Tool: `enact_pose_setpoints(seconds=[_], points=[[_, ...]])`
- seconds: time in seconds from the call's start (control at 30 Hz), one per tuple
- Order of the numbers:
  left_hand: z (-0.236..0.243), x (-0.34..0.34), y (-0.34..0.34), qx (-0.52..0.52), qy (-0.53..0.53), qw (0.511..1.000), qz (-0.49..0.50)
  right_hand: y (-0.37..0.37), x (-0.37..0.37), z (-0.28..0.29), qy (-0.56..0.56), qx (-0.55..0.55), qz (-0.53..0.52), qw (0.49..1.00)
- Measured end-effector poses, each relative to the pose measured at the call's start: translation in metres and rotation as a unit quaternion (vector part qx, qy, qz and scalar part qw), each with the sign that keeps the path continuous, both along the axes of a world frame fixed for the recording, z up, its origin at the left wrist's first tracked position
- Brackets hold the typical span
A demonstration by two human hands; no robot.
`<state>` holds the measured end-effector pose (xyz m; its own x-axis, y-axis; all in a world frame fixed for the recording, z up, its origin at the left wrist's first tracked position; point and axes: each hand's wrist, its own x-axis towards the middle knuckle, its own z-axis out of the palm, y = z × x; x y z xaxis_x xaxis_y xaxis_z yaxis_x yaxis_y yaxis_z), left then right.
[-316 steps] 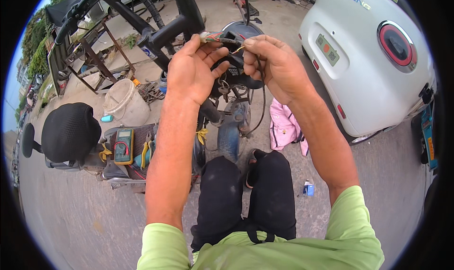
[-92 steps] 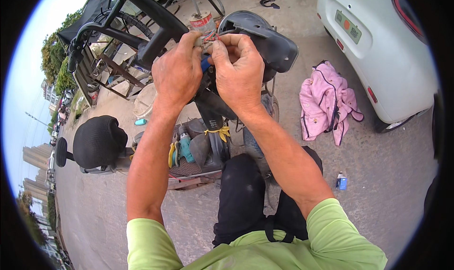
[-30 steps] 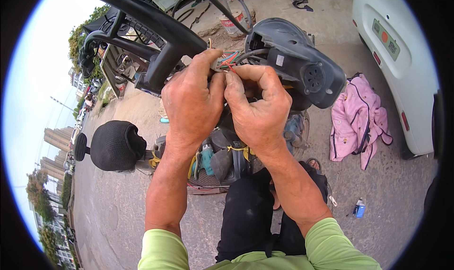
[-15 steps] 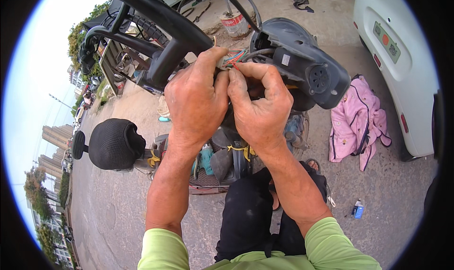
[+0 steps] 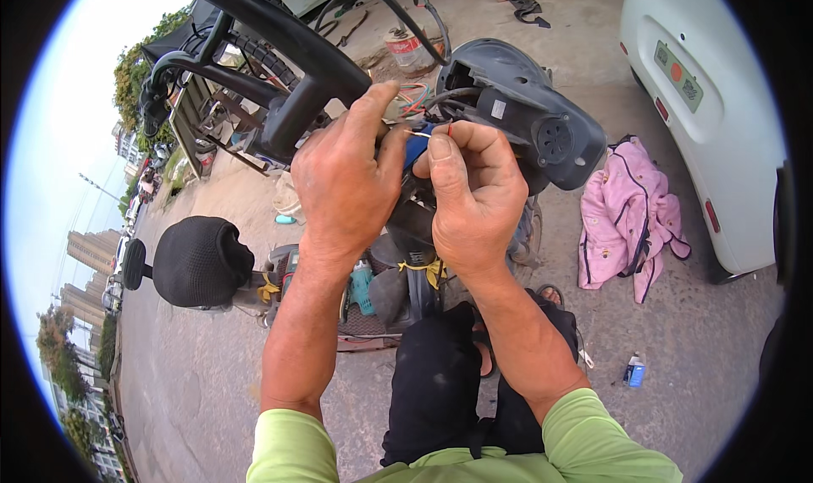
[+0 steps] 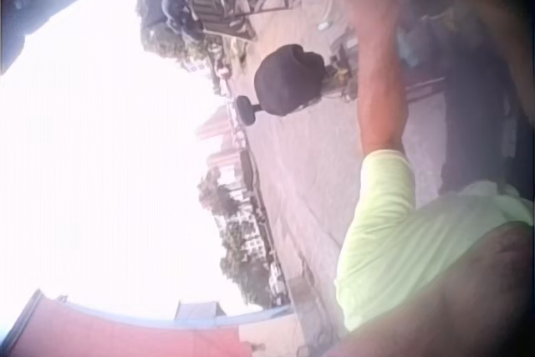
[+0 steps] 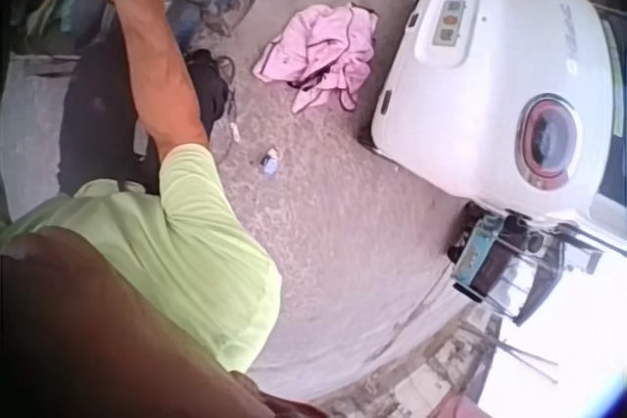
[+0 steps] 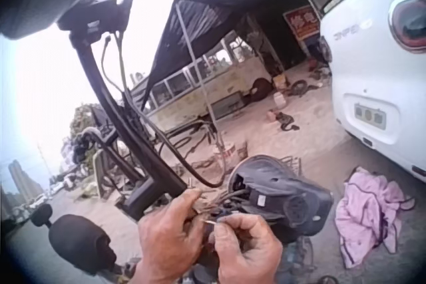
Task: The person repairs electrical wiring on a scooter by stripping wire ends, twisting them together, and securing connections with electrical tape. They use pliers and a multimeter to assist with the repair.
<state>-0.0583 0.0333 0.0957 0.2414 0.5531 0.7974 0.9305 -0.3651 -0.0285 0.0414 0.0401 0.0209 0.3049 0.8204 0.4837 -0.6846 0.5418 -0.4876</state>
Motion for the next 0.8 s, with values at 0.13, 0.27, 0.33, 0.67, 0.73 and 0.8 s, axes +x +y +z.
enact_pose_setpoints(seconds=[0.13, 0.27, 0.33, 0.67, 0.73, 0.8], points=[[-0.002, 0.0, -0.004, 0.053, -0.048, 0.994, -0.081, -0.002, 0.008, 0.002, 0.013, -0.018, 0.037, 0.999], [-0.013, 0.006, -0.019, 0.001, -0.188, 0.972, -0.145, -0.004, 0.011, 0.0, 0.015, -0.018, 0.05, 0.998], [-0.017, 0.01, -0.025, -0.052, -0.304, 0.936, -0.169, -0.006, 0.011, 0.002, 0.026, -0.018, 0.067, 0.997], [-0.014, 0.016, -0.032, -0.151, -0.417, 0.868, -0.223, -0.011, 0.013, -0.001, 0.017, -0.01, 0.092, 0.996], [-0.014, 0.022, -0.033, -0.134, -0.438, 0.861, -0.22, -0.011, 0.012, -0.003, 0.003, -0.005, 0.089, 0.996], [-0.018, 0.014, -0.031, -0.086, -0.31, 0.935, -0.148, -0.012, 0.012, -0.003, -0.007, 0.002, 0.087, 0.996]])
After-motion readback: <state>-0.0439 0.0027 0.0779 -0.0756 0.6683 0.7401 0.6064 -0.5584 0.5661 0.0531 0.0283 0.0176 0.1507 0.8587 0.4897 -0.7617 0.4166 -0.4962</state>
